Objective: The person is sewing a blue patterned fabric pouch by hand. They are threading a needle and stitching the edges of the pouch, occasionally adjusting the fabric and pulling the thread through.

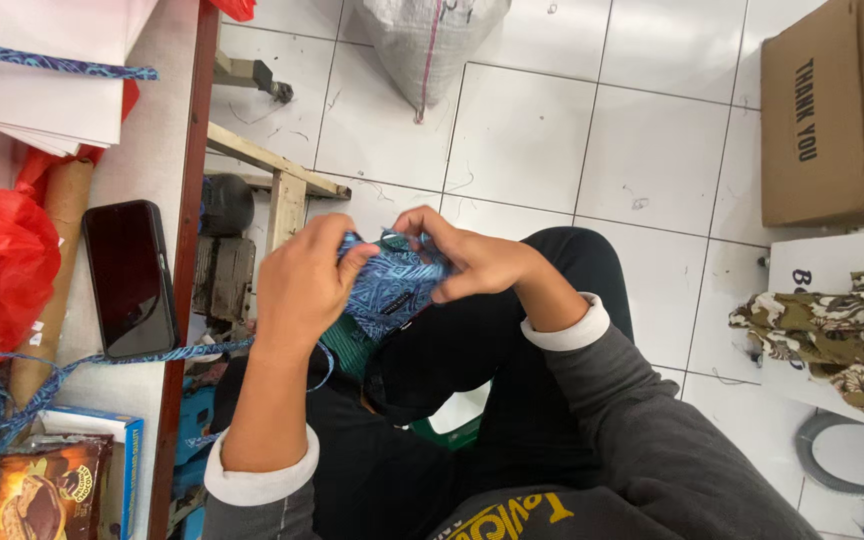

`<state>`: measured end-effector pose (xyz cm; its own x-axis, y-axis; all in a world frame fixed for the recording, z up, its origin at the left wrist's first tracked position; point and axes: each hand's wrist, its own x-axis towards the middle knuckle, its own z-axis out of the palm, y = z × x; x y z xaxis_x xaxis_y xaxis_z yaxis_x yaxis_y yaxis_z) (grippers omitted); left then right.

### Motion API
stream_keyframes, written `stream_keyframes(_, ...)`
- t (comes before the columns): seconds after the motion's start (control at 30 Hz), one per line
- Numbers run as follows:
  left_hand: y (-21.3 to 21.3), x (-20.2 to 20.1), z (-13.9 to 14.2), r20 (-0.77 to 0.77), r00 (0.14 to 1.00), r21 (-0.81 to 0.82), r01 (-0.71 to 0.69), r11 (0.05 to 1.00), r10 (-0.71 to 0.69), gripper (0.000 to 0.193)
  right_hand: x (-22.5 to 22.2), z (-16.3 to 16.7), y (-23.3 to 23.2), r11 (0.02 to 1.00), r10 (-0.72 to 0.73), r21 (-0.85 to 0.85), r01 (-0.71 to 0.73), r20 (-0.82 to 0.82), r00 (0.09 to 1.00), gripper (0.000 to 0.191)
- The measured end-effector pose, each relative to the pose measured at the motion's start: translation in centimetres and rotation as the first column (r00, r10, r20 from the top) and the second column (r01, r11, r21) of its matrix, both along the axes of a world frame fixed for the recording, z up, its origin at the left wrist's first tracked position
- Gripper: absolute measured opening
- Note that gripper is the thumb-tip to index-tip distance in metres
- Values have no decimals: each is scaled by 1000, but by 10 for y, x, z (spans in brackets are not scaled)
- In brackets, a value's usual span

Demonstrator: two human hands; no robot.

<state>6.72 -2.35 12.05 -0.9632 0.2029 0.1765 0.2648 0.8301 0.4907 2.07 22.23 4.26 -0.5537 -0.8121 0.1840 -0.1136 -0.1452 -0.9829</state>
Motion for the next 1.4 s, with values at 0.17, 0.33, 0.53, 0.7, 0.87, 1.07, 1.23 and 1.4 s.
stream_keyframes(0.17, -24, -2, 4, 25, 985, 20, -172, 985, 172, 40, -10, -1, 20, 961, -209, 241, 134, 322, 923, 40)
stream_keyframes(0.33, -35, 5, 10, -170, 965, -150, -223, 963, 197, 33, -14, -6, 17, 849, -520, 173, 500, 102, 848, 33)
stream_keyframes(0.53, -11, 8, -9, -149, 989, 298, 47, 953, -2, 11, 16, -7, -18, 883, -266, -186, 430, 557, 787, 30)
stream_keyframes(0.7, -4, 7, -34, 147, 979, 649, 15, 761, -145, 22, 32, -25, -43, 834, -468, -99, 543, 396, 790, 16)
stream_keyframes(0.87, -3, -3, -34, 260, 956, 626, -61, 777, -135, 22, 30, -35, -52, 837, -423, -105, 537, 500, 756, 16)
stream_keyframes(1.07, 0, -10, -36, 296, 934, 661, -47, 749, -202, 7, 27, -35, -43, 843, -398, -157, 514, 461, 793, 12)
stream_keyframes(1.23, 3, -15, -44, 281, 928, 672, -7, 740, -246, 7, 21, -35, -38, 819, -479, -77, 569, 454, 751, 8)
stream_keyframes(1.4, 9, -17, -44, 266, 932, 676, 1, 737, -246, 6, 19, -35, -37, 847, -397, -140, 513, 473, 786, 8)
